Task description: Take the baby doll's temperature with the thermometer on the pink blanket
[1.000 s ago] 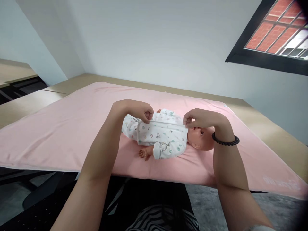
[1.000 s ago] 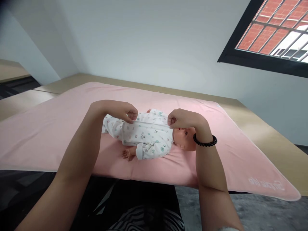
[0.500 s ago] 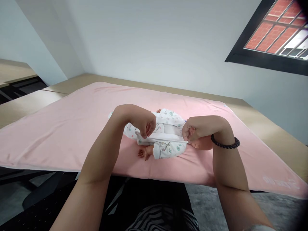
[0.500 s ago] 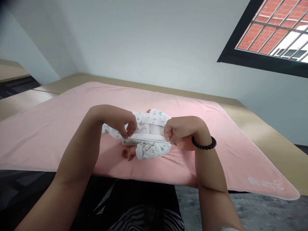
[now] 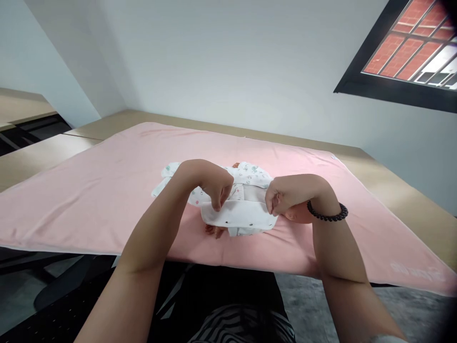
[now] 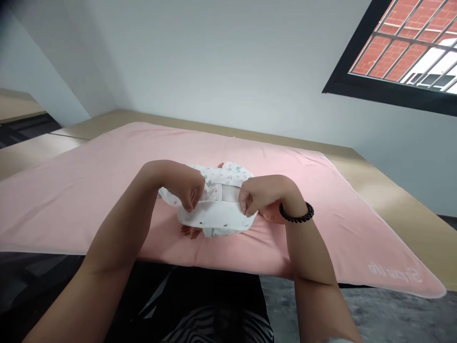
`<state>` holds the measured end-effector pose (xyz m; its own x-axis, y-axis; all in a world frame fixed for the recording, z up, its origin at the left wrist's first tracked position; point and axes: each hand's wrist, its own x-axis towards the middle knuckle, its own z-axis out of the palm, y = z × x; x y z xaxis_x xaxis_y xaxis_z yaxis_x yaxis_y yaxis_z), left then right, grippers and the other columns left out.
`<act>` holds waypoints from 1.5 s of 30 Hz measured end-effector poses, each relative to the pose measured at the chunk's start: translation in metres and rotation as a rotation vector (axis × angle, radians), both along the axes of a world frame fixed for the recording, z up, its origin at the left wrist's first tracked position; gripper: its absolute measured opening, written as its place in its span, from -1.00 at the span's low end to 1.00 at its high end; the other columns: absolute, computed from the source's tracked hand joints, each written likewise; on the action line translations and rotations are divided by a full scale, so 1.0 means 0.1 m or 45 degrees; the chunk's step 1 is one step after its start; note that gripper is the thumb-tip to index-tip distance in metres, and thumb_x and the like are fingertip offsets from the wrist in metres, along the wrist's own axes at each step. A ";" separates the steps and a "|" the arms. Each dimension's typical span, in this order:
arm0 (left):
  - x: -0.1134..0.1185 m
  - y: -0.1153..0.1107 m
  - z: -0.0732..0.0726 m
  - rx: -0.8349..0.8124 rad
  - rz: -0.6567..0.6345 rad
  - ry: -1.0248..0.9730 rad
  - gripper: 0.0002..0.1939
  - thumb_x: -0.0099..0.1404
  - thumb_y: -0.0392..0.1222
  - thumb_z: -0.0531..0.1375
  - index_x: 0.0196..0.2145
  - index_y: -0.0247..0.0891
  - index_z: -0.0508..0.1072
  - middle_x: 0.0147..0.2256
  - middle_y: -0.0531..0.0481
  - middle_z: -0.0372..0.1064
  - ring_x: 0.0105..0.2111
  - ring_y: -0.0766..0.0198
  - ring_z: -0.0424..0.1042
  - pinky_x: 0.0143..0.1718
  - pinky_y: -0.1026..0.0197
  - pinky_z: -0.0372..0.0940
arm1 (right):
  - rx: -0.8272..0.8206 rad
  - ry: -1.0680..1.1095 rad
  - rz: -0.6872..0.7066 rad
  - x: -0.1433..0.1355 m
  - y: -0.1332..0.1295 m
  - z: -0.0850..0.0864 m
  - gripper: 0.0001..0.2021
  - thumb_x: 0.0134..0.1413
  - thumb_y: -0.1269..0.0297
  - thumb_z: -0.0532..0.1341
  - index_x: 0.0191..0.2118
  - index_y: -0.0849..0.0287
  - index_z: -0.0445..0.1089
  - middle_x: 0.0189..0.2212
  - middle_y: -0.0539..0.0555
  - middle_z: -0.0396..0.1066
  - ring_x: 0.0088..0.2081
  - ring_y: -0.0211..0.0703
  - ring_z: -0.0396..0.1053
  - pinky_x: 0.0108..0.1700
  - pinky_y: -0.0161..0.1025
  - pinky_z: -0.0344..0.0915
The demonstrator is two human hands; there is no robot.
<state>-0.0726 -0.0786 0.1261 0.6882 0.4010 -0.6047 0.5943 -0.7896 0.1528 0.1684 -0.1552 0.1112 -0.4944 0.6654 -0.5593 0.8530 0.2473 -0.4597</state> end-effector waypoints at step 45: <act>0.00 0.75 -0.53 0.525 0.369 -0.450 -0.34 0.48 0.17 -0.04 0.36 -0.27 0.19 0.49 -0.26 -0.21 0.43 -0.12 -0.07 0.35 -0.16 0.01 | 0.601 -0.291 -0.711 1.30 0.31 -0.25 -0.08 0.11 -0.33 0.15 0.47 0.03 0.02 0.50 0.09 -0.19 0.45 0.29 -0.06 0.36 0.05 0.21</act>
